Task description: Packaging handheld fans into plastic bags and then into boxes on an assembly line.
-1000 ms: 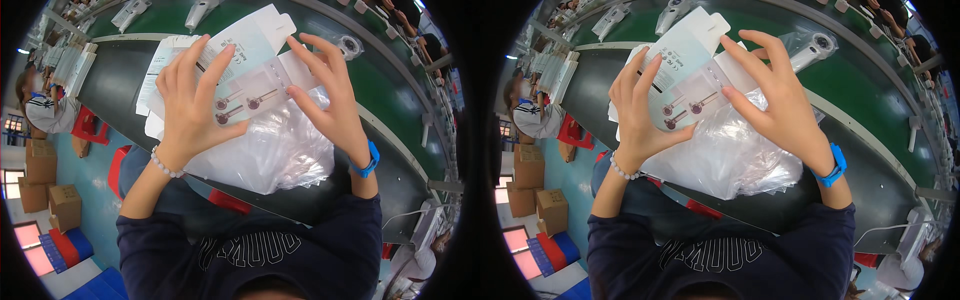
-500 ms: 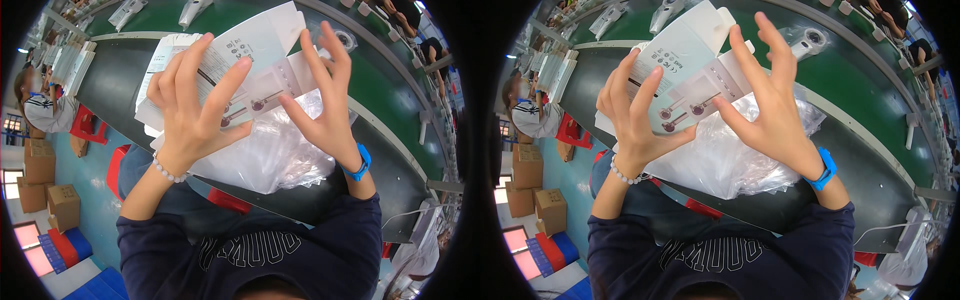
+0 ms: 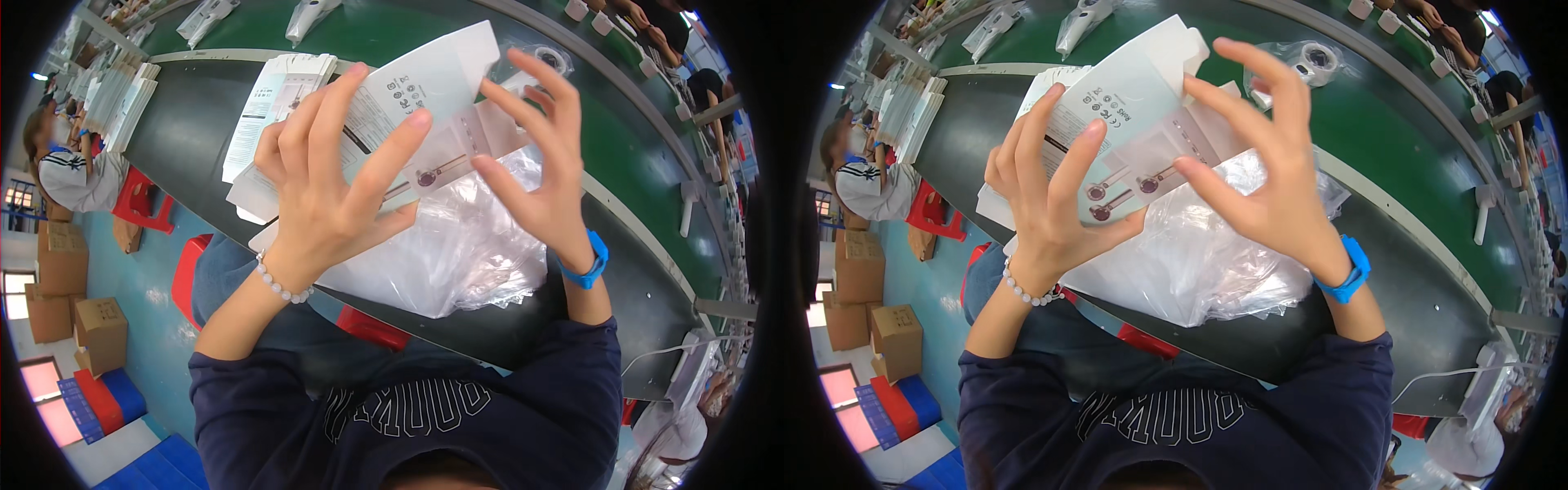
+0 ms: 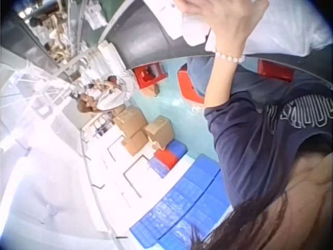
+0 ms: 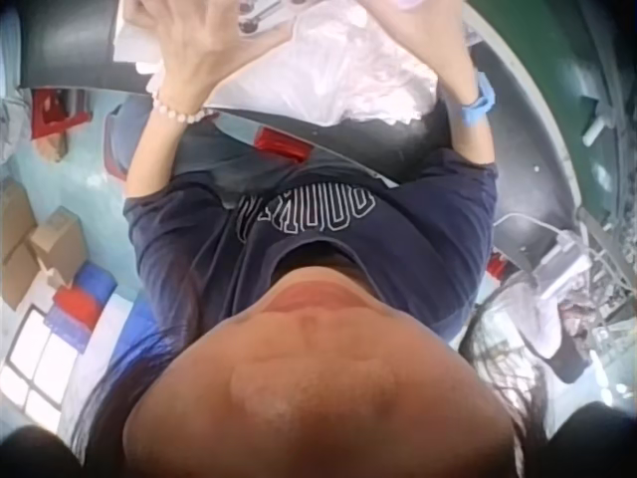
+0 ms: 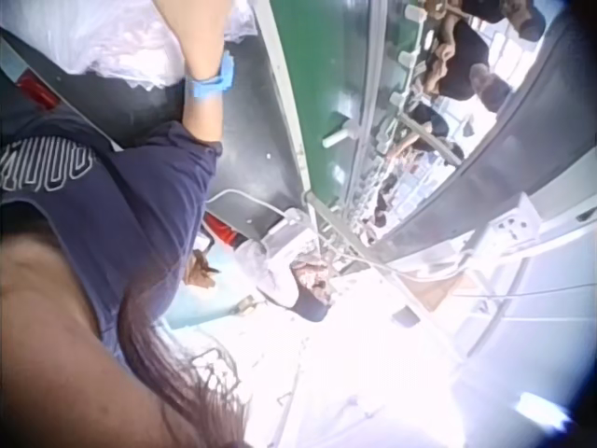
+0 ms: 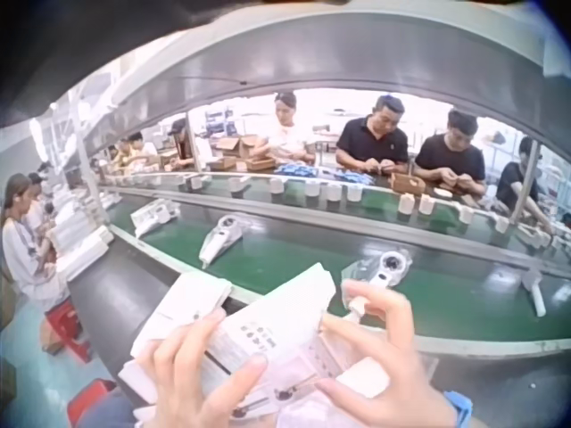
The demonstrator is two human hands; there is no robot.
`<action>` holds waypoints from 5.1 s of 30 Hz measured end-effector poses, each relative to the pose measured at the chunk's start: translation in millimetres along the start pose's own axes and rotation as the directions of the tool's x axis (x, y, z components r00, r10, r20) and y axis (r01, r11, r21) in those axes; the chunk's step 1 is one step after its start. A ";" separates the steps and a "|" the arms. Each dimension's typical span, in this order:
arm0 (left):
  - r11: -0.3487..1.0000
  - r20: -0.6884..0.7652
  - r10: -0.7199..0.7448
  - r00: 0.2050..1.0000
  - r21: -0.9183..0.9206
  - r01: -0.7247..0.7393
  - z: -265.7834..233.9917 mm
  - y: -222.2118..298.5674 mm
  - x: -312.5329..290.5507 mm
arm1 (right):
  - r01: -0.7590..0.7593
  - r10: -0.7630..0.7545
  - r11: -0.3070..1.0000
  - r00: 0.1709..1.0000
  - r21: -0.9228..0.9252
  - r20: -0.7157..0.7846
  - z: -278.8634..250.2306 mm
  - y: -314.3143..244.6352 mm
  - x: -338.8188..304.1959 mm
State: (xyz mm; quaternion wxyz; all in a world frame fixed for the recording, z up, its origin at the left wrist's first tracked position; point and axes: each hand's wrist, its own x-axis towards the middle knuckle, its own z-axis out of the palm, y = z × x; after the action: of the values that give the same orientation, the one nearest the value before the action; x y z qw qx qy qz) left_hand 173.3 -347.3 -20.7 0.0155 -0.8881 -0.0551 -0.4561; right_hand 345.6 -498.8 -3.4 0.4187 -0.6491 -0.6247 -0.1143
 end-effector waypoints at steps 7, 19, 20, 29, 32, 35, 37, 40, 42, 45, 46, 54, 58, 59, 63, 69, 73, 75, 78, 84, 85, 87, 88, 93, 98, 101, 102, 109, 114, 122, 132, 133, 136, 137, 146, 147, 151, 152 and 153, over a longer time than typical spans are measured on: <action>0.994 -0.020 0.089 0.996 -0.061 -0.090 6.0 -3.3 3.1 | -0.082 0.065 0.966 0.995 0.247 0.078 -13.6 4.8 -2.7; 0.804 0.147 -0.249 0.957 -0.520 0.289 -9.1 -15.2 6.4 | -0.019 0.095 0.919 0.980 0.393 -0.174 -12.1 -12.5 2.1; 0.753 0.134 -0.297 0.945 -0.577 0.318 -8.1 -11.0 9.2 | -0.032 0.108 0.921 0.978 0.387 -0.176 -9.8 -13.0 1.1; 0.851 0.017 -0.065 0.998 -0.521 0.064 1.3 11.3 15.2 | -0.177 0.319 0.748 0.941 0.639 -0.112 0.7 -44.8 -2.7; 0.872 -0.002 0.028 1.000 -0.489 -0.025 8.2 8.5 0.1 | -0.227 0.499 0.562 0.860 0.796 -0.107 4.9 -60.6 6.0; 0.870 -0.053 -0.017 0.998 -0.493 -0.012 5.2 20.0 0.3 | -0.192 0.479 0.530 0.871 0.826 -0.105 3.6 -61.0 4.0; 0.850 -0.044 -0.078 0.996 -0.524 0.044 3.1 23.2 3.7 | -0.206 0.487 0.524 0.869 0.827 -0.092 3.0 -57.6 0.9; 0.795 -0.111 -0.021 0.994 -0.604 -0.051 -4.5 25.7 11.1 | -0.276 0.458 0.493 0.889 0.825 0.024 -2.2 -53.8 -1.1; 0.766 0.018 0.053 0.998 -0.642 -0.029 -13.6 26.6 16.6 | -0.353 0.436 0.379 0.884 0.855 0.172 -1.5 -52.8 -3.2; 0.848 0.024 0.233 0.972 -0.495 -0.191 -13.3 20.2 16.8 | -0.437 0.378 0.347 0.875 0.830 0.303 -6.3 -50.5 -1.3; 0.848 0.024 0.232 0.972 -0.495 -0.190 -10.6 18.3 16.2 | -0.397 0.336 0.404 0.902 0.824 0.270 -5.7 -48.7 -3.1; 0.763 -0.029 0.232 0.972 -0.615 -0.200 -4.3 14.0 11.4 | -0.370 0.322 0.393 0.913 0.842 0.251 -5.7 -63.2 -13.8; 0.758 0.002 0.178 0.984 -0.638 -0.136 3.5 26.6 18.7 | -0.382 0.253 0.459 0.922 0.802 0.294 -8.0 -62.3 -11.8; 0.748 0.006 0.166 0.986 -0.653 -0.122 2.9 26.1 18.0 | -0.375 0.259 0.462 0.924 0.804 0.282 -6.7 -60.7 -12.0; 0.710 0.028 0.125 0.992 -0.701 -0.069 -13.3 14.1 8.1 | -0.421 0.364 0.291 0.879 0.859 0.307 -16.7 -55.7 -3.6; 0.662 0.068 0.055 0.996 -0.750 0.014 -16.0 24.2 7.1 | -0.388 0.381 0.439 0.897 0.811 0.223 -19.4 -58.3 -0.4; 0.619 0.098 0.014 0.995 -0.783 0.068 -24.3 23.8 2.5 | -0.210 0.087 0.574 0.977 0.792 0.196 -16.4 -49.1 -1.4; 0.600 0.117 -0.010 0.993 -0.794 0.100 -24.4 27.0 0.2 | -0.270 0.125 0.534 0.962 0.801 0.241 -12.2 -49.5 -5.4; 0.566 0.146 -0.045 0.988 -0.811 0.145 -22.8 21.2 0.3 | -0.330 0.180 0.466 0.944 0.821 0.277 -5.5 -52.5 -10.1; 0.525 0.163 -0.037 0.986 -0.836 0.158 -21.6 22.3 2.2 | -0.408 0.258 0.371 0.908 0.834 0.330 -8.7 -55.8 -9.7; 0.518 0.165 -0.033 0.986 -0.841 0.158 -21.1 22.5 2.2 | -0.422 0.261 0.386 0.903 0.820 0.341 -8.5 -54.2 -10.2; 0.509 0.169 -0.026 0.985 -0.846 0.158 -22.2 22.5 2.3 | -0.425 0.255 0.367 0.901 0.827 0.350 -9.7 -53.9 -11.3; 0.505 0.170 -0.022 0.985 -0.849 0.158 -22.5 22.8 2.4 | -0.430 0.249 0.349 0.899 0.833 0.360 -10.4 -54.1 -11.5; 0.480 0.178 -0.003 0.984 -0.863 0.158 -21.6 23.0 1.1 | -0.475 0.373 0.256 0.852 0.842 0.367 -13.8 -59.7 -5.9; 0.658 0.095 0.071 0.993 -0.752 0.025 -21.5 23.5 -0.4 | -0.444 0.378 0.368 0.874 0.817 0.305 -14.6 -53.1 -3.4; 0.666 0.071 0.096 0.993 -0.746 -0.011 -21.8 23.1 1.8 | -0.424 0.283 0.359 0.898 0.832 0.336 -20.5 -45.7 -2.9; 0.669 0.065 0.104 0.992 -0.743 -0.021 -21.5 22.5 2.3 | -0.424 0.283 0.358 0.898 0.832 0.336 -16.7 -44.4 -3.2; 0.693 0.023 0.146 0.989 -0.716 -0.086 -22.2 17.9 3.7 | -0.314 0.155 0.544 0.949 0.778 0.275 0.4 -42.0 -9.6; 0.792 -0.080 0.203 0.976 -0.572 -0.211 -21.8 23.2 11.1 | -0.293 0.229 0.445 0.951 0.846 0.209 3.8 -51.7 -8.1; 0.770 -0.148 0.389 0.909 -0.489 -0.409 -8.3 16.1 10.9 | -0.278 0.235 0.503 0.955 0.819 0.180 7.2 -40.9 -11.2; 0.832 -0.137 0.377 0.916 -0.385 -0.400 -24.9 17.7 17.5 | -0.281 0.116 0.420 0.960 0.863 0.256 2.9 -35.8 -4.7; 0.836 -0.026 0.372 0.928 -0.425 -0.347 -29.1 16.2 19.8 | -0.230 0.039 0.398 0.971 0.888 0.234 3.0 -32.0 -4.6; 0.818 -0.142 0.283 0.949 -0.480 -0.316 -17.4 15.4 15.6 | -0.245 0.052 0.467 0.967 0.850 0.250 4.4 -34.6 -6.8; 0.818 -0.146 0.317 0.937 -0.457 -0.349 -19.7 15.5 13.5 | -0.255 0.047 0.461 0.963 0.850 0.264 5.9 -35.7 -7.1; 0.769 -0.285 0.376 0.882 -0.435 -0.468 -7.3 15.7 8.8 | -0.237 0.079 0.535 0.970 0.811 0.231 0.4 -37.5 -3.6; 0.789 -0.214 0.394 0.894 -0.421 -0.448 -11.2 13.2 9.6 | -0.319 0.137 0.478 0.947 0.819 0.290 -2.1 -40.1 -3.5; 0.837 -0.028 0.404 0.914 -0.391 -0.382 -31.0 4.9 14.8 | -0.266 0.134 0.283 0.962 0.922 0.236 0.1 -45.2 -5.2; 0.821 -0.078 0.264 0.961 -0.505 -0.267 -28.9 6.4 12.7 | -0.320 0.138 0.198 0.945 0.926 0.297 -3.0 -44.9 -1.7; 0.821 -0.079 0.263 0.961 -0.506 -0.266 -28.3 5.0 13.9 | -0.372 0.137 0.112 0.924 0.921 0.357 -6.0 -44.7 0.9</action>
State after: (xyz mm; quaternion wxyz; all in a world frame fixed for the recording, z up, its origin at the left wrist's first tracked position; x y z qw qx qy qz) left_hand 159.0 -353.3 7.2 -0.1573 -0.8577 0.1918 -0.4503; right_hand 307.5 -508.2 18.8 0.6902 -0.3287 -0.4626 0.4490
